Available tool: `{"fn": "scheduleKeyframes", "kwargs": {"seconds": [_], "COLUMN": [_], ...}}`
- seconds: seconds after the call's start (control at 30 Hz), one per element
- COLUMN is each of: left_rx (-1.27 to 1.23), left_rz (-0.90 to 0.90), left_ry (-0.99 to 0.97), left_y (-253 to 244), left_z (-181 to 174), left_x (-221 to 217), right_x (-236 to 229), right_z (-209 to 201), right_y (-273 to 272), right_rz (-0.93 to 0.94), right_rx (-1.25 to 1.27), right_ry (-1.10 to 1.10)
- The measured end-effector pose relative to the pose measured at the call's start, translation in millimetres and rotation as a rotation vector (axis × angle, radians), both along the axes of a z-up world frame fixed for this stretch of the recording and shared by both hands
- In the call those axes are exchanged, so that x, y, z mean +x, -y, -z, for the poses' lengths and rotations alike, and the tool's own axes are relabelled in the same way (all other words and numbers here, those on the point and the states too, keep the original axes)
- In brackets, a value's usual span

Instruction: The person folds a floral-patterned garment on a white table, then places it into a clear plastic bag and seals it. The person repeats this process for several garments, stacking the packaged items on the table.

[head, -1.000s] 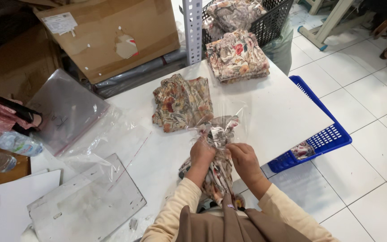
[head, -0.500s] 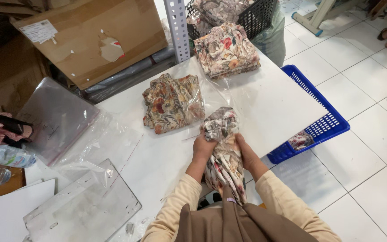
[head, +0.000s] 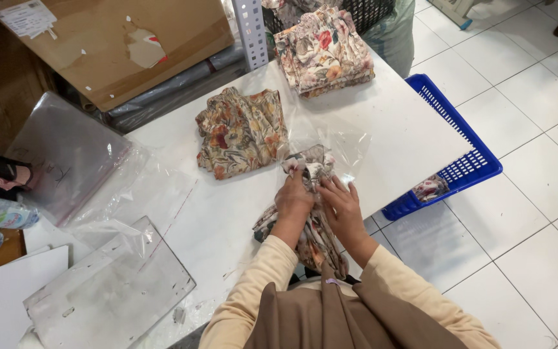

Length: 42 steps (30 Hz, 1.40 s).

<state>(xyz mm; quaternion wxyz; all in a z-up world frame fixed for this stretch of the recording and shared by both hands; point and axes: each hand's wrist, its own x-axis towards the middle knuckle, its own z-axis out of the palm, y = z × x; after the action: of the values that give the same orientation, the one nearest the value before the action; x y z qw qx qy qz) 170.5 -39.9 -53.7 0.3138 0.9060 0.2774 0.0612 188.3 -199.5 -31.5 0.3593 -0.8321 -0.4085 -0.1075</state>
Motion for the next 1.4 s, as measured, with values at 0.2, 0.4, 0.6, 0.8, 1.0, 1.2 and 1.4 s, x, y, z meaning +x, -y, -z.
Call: {"fn": "scheduleKeyframes", "kwargs": {"seconds": [0.2,0.4,0.6,0.8,1.0,1.2,1.4], "left_rx": [0.306,0.203,0.357,0.395,0.416,0.063,0.167], "left_rz": [0.164,0.309,0.563,0.564,0.391,0.587,0.480], "left_ry": [-0.033,-0.025,0.184,0.309,0.388,0.355,0.400], "left_y": [1.7,-4.6,-2.4,-7.4,-6.8,17.9,-6.1], "left_z": [11.2,-5.7,3.5,41.3,32.2,18.9,29.5], "left_x": [16.9,18.4,-22.7,-53.4,-48.3,-63.6,-48.2], "right_x": [-1.6,1.7,5.5,3.8,6.1,3.8,4.9], "right_z": [-33.8,-33.1,-28.1,-30.1,-28.1,-20.9,-24.4], "right_y": [-10.5,-15.4,-1.9,-0.1,-5.0,2.5,1.0], "right_rz": [-0.105,-0.039,0.063,0.028,-0.001,0.026,0.009], "right_rx": [0.057,0.094,0.089,0.062,0.056,0.047,0.058], "right_ry": [0.192,0.109,0.056,0.083,0.100,0.084,0.068]}}
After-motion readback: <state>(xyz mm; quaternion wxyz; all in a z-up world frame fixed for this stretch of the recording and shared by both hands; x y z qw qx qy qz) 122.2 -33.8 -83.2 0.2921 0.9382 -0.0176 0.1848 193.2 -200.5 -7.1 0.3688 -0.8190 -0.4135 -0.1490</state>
